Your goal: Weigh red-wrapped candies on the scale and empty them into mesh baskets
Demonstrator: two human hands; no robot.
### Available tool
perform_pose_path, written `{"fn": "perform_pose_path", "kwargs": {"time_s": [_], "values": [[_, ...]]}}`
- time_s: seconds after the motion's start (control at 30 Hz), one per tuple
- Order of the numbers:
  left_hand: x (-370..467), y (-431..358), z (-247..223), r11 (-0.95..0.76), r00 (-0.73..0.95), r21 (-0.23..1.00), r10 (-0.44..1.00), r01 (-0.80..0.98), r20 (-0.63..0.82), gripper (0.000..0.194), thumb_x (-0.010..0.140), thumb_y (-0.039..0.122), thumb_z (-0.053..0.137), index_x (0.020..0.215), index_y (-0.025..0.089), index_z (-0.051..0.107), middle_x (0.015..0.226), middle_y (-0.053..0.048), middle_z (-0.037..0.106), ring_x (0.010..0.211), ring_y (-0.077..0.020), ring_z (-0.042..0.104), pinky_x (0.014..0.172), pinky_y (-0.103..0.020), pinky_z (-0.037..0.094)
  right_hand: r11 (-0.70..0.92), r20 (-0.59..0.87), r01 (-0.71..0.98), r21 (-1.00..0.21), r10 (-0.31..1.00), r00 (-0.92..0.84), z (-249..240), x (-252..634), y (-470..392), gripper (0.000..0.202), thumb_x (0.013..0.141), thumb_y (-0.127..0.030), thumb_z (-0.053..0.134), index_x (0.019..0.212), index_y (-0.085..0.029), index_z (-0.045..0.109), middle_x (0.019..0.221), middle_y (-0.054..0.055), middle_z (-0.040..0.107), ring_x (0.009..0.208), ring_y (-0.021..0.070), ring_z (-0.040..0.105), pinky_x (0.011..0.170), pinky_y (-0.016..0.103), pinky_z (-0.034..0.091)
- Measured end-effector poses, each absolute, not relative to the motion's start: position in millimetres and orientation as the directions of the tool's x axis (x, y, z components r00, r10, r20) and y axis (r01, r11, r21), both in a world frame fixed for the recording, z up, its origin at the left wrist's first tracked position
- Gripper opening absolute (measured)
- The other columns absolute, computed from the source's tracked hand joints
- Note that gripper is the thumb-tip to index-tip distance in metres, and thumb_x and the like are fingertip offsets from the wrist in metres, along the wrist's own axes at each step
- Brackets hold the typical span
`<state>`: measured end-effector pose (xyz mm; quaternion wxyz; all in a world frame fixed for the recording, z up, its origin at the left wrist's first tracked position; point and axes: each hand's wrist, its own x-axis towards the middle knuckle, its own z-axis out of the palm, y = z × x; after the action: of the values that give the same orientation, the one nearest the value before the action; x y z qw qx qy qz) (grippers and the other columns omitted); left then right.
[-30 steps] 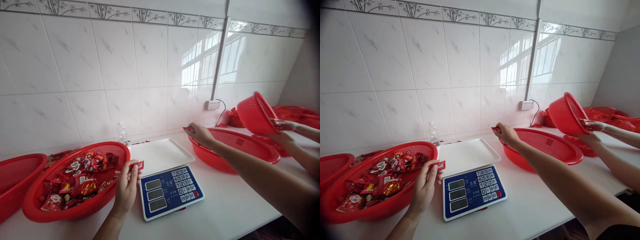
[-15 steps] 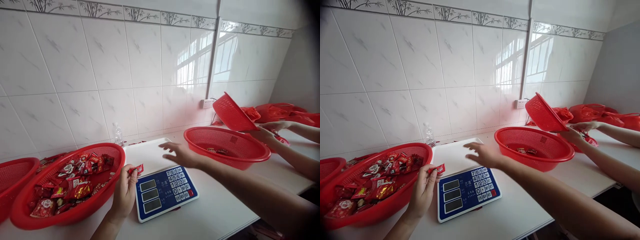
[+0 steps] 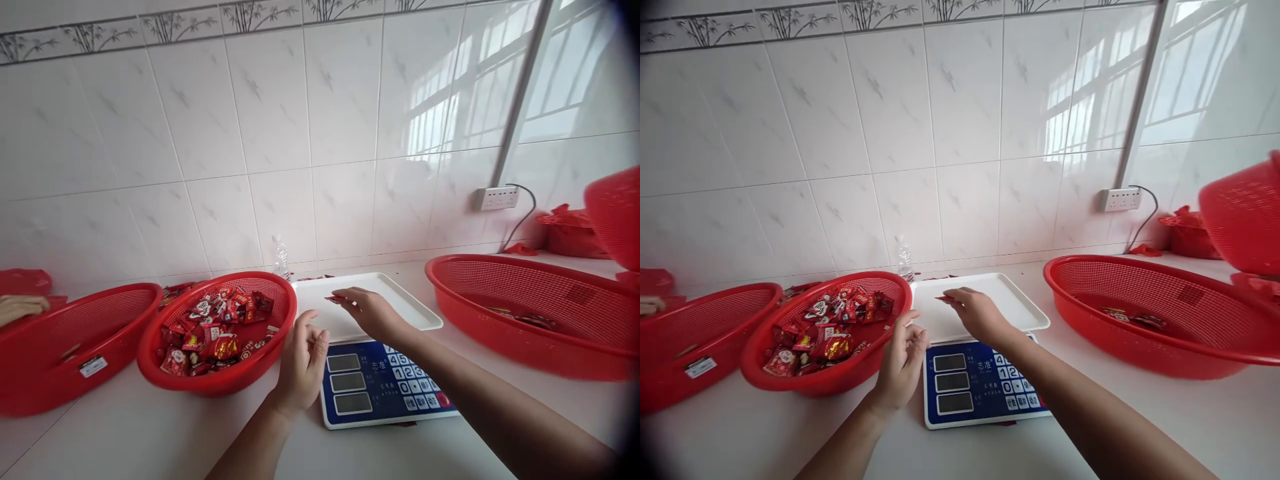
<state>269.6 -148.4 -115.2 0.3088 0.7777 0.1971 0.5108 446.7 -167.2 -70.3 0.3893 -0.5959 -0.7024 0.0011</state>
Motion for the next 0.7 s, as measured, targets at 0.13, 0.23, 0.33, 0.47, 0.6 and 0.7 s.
{"fn": "perform_pose_path", "kwargs": {"time_s": [0.13, 0.23, 0.33, 0.47, 0.6, 0.7], "values": [[269.3, -148.1, -116.7, -0.776, 0.431, 0.630, 0.576, 0.021, 0.695, 0.024, 0.093, 0.027, 0.039, 0.114, 0.019, 0.045, 0.070, 0.001, 0.055, 0.065, -0.0110, 0.055, 0.063, -0.024, 0.046, 0.212, 0.484, 0.879, -0.428, 0.874, 0.025, -82.2, 449.5, -170.2, 0.028, 0.086, -0.025, 0.049, 0.111, -0.024, 0.061, 0.112, 0.005, 0.067, 0.099, 0.0214, 0.063, 0.083, 0.037, 0.050], [267.7, -154.6, -110.1, -0.769, 0.431, 0.636, 0.596, 0.063, 0.677, 0.021, 0.091, 0.027, 0.042, 0.109, 0.019, 0.050, 0.076, -0.001, 0.059, 0.071, -0.0123, 0.057, 0.069, -0.026, 0.048, 0.229, 0.565, 0.886, -0.403, 0.824, 0.044, -88.3, 447.7, -179.9, 0.027, 0.087, -0.028, 0.046, 0.109, -0.025, 0.061, 0.108, 0.005, 0.068, 0.096, 0.0212, 0.064, 0.079, 0.036, 0.052], [262.8, -167.6, -87.5, -0.725, 0.470, 0.675, 0.646, 0.132, 0.602, 0.021, 0.090, 0.027, 0.045, 0.108, 0.021, 0.053, 0.093, -0.005, 0.063, 0.085, -0.0150, 0.059, 0.078, -0.029, 0.049, 0.286, 0.708, 0.895, -0.343, 0.705, 0.046, -93.2, 449.6, -188.9, 0.024, 0.088, -0.029, 0.043, 0.101, -0.023, 0.063, 0.099, 0.006, 0.069, 0.090, 0.0211, 0.065, 0.075, 0.035, 0.054], [250.2, -161.3, -38.6, -0.687, 0.558, 0.711, 0.653, 0.152, 0.511, 0.025, 0.089, 0.026, 0.046, 0.112, 0.023, 0.051, 0.110, -0.007, 0.060, 0.103, -0.0169, 0.057, 0.089, -0.031, 0.046, 0.353, 0.799, 0.864, -0.359, 0.595, 0.089, -96.2, 453.8, -203.3, 0.022, 0.090, -0.030, 0.042, 0.095, -0.023, 0.063, 0.091, 0.005, 0.070, 0.083, 0.0196, 0.066, 0.060, 0.029, 0.055], [234.8, -91.6, -12.2, -0.613, 0.464, 0.676, 0.778, 0.408, 0.425, 0.025, 0.086, 0.025, 0.045, 0.110, 0.020, 0.051, 0.113, -0.007, 0.059, 0.108, -0.0167, 0.054, 0.095, -0.031, 0.040, 0.417, 0.815, 0.819, -0.396, 0.570, 0.104, -91.8, 452.7, -218.8, 0.017, 0.089, -0.027, 0.045, 0.096, -0.025, 0.061, 0.090, 0.004, 0.068, 0.082, 0.0175, 0.065, 0.055, 0.025, 0.054], [219.9, -25.5, -24.4, -0.457, 0.431, 0.506, 0.885, 0.732, 0.175, 0.033, 0.087, 0.033, 0.041, 0.114, 0.016, 0.048, 0.121, -0.011, 0.056, 0.111, -0.0209, 0.053, 0.093, -0.033, 0.041, 0.470, 0.835, 0.805, -0.362, 0.547, 0.056, -88.3, 451.0, -223.4, 0.015, 0.088, -0.024, 0.046, 0.096, -0.026, 0.059, 0.087, 0.004, 0.067, 0.080, 0.0174, 0.065, 0.065, 0.028, 0.055]]}}
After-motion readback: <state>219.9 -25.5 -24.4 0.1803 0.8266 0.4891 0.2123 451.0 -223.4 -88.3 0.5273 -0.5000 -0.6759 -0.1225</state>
